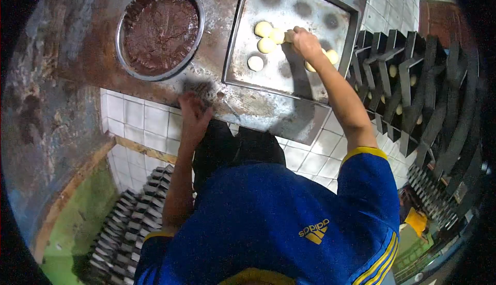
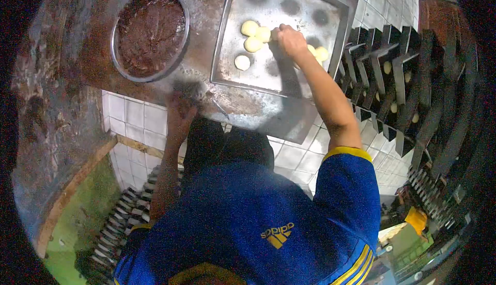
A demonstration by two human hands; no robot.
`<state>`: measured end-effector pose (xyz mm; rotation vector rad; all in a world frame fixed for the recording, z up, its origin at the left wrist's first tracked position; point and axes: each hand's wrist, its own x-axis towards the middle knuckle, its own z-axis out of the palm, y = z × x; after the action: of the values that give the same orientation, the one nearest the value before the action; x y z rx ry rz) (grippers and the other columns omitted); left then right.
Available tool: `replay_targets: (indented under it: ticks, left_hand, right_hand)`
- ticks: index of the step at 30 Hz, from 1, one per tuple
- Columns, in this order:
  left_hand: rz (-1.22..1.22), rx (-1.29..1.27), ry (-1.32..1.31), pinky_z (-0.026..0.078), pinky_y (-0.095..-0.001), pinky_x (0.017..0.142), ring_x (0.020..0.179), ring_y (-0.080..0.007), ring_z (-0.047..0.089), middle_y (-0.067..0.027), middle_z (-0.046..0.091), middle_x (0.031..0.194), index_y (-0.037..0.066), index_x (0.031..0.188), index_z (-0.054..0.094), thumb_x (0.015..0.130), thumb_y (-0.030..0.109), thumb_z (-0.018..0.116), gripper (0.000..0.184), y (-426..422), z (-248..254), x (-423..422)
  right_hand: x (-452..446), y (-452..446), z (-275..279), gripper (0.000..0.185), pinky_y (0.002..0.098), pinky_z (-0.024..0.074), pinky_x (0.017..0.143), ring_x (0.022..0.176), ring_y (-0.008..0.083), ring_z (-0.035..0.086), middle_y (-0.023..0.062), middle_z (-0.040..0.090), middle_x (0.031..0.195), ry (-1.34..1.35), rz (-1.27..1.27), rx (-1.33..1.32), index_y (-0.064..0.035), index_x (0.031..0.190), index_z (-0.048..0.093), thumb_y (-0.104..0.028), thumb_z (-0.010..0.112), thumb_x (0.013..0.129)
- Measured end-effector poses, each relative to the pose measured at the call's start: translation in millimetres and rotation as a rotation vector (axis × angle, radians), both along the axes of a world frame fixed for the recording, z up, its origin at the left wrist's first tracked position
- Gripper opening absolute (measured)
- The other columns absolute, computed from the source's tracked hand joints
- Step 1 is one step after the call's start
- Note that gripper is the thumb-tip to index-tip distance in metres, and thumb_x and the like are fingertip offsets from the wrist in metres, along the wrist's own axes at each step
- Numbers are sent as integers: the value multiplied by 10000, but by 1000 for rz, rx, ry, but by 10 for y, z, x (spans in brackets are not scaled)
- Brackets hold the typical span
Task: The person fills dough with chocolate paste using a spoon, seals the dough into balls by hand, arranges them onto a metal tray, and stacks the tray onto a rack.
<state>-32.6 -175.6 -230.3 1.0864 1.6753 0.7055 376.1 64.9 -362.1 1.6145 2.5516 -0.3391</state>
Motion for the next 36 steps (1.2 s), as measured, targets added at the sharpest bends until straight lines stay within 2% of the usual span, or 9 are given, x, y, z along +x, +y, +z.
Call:
replay_targets:
  ticks: [4, 6, 13, 15, 24, 27, 29, 32, 36]
  left_hand:
    - [-65, 211, -396, 485, -326, 899, 972, -164, 565, -99, 590, 1108, 39, 1478, 390, 977, 162, 755, 632, 401, -415, 364]
    - [15, -96, -414, 526, -381, 1019, 1100, -213, 652, -142, 652, 1266, 36, 1444, 495, 1070, 299, 627, 476, 763, -265, 738]
    - [67, 183, -472, 501, -341, 784, 831, -148, 599, -52, 675, 874, -9, 1032, 691, 1153, 420, 457, 503, 1256, 552, 1298]
    - [113, 218, -559, 496, -335, 754, 792, -129, 585, -40, 666, 844, -18, 1006, 686, 1153, 422, 461, 516, 1322, 759, 1167]
    - [-84, 313, -797, 531, -273, 708, 820, -76, 640, -10, 687, 944, 63, 1074, 679, 1134, 404, 506, 387, 1508, 1216, -255]
    - [163, 263, -970, 400, -197, 425, 607, -45, 582, -12, 643, 848, 79, 1089, 592, 1131, 347, 520, 281, 1479, 1502, -607]
    - [-170, 380, -736, 571, -285, 724, 865, -174, 698, -84, 692, 1101, 50, 1302, 545, 1013, 252, 689, 380, 1364, 994, -881]
    - [-457, 611, -513, 552, -368, 994, 1145, -236, 692, -126, 720, 1229, 11, 1312, 631, 833, 118, 845, 536, 1156, 1008, -1041]
    - [-469, 349, -561, 574, -383, 926, 1051, -245, 734, -136, 762, 1120, 9, 1187, 712, 785, 147, 878, 456, 1130, 797, -1353]
  right_hand:
    - [30, -169, 743, 351, 426, 583, 855, 912, 274, 736, 161, 778, 1003, 150, -81, -527, -52, 1151, 763, -286, 783, 891]
    - [-28, -561, 1073, 382, 350, 565, 817, 887, 188, 727, 103, 783, 979, 885, -330, -723, -5, 1105, 780, -315, 841, 889]
    - [-1429, -1344, 2246, 342, 296, 524, 813, 857, 100, 647, 27, 732, 874, 902, -733, -357, 15, 1021, 766, -269, 889, 875]
    - [-1749, -1374, 2315, 258, 304, 517, 779, 823, 88, 618, 12, 710, 835, 1463, -717, -207, 12, 960, 746, -212, 859, 901]
    - [-3072, -988, 2893, 267, 252, 511, 640, 732, 70, 647, 33, 756, 834, 1517, -807, 119, 57, 983, 780, -192, 705, 1042]
    - [-3320, -1042, 3348, 352, 240, 506, 651, 737, 58, 636, 29, 758, 868, 1475, -730, -190, 62, 1002, 777, -242, 630, 1100]
    - [-3486, -1114, 3374, 333, 278, 520, 699, 813, 77, 652, 55, 759, 905, 1366, -624, -264, 43, 1060, 781, -262, 650, 1085]
    - [-3561, -1171, 3258, 396, 363, 532, 763, 825, 223, 684, 166, 730, 864, 936, -482, -115, 22, 1128, 772, -340, 617, 1087]
    - [-3192, -1565, 1894, 621, 491, 547, 867, 983, 433, 725, 294, 723, 1018, 608, -941, -469, 28, 1071, 775, -548, 543, 1062]
